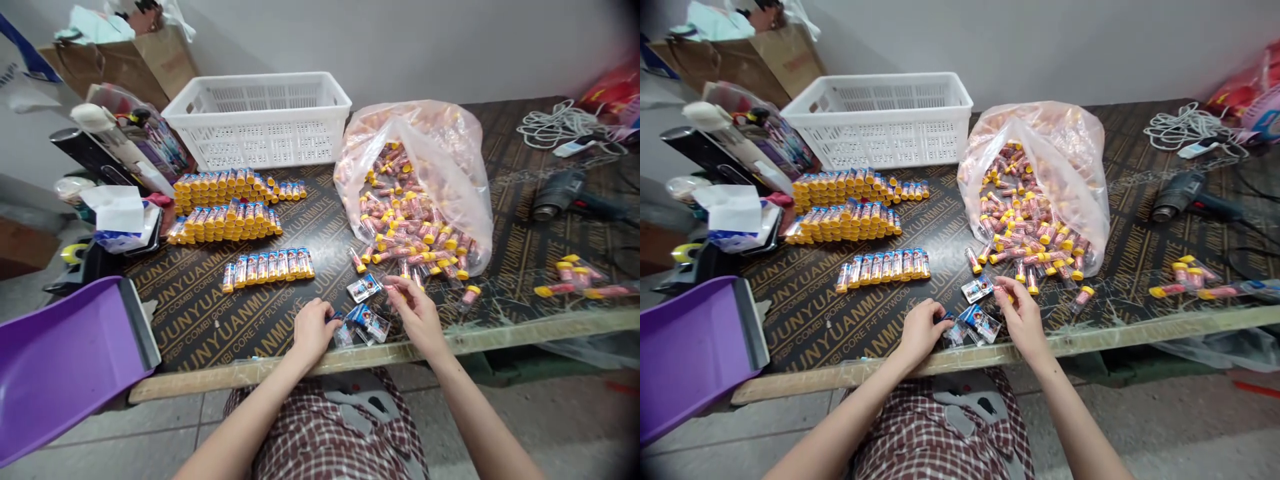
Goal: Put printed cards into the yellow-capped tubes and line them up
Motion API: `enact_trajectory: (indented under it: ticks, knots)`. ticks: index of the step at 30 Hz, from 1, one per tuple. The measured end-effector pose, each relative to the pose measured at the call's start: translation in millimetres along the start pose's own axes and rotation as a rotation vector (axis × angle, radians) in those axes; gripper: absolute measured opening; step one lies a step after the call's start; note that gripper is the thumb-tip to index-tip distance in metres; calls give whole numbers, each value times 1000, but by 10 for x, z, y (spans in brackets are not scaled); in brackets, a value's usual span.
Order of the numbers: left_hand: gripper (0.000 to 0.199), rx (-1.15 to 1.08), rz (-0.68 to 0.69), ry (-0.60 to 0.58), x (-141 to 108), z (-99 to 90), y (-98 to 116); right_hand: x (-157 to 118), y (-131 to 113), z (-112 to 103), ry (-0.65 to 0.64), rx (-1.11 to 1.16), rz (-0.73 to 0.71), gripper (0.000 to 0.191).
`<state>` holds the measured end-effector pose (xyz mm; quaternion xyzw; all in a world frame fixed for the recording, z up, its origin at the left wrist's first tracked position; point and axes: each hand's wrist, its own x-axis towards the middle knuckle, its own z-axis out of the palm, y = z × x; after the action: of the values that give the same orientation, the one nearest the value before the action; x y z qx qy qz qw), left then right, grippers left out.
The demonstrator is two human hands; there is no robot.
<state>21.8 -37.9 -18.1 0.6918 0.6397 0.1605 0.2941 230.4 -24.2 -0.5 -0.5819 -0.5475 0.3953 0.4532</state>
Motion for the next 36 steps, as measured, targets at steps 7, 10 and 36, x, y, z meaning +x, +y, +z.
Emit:
enact_trajectory:
  ticks: [7,10,36]
  knots:
    - [20,-279,-10,56,-48,-142,-73,-64,-158,171,-110,349,177,32]
    - [24,-503,-87,17,-77,-151,-100,-69,-179,208,-92,292,144,29]
    - [9,-290,-47,73,-33,-195,-178,-236,-121,264,16,312,116,29]
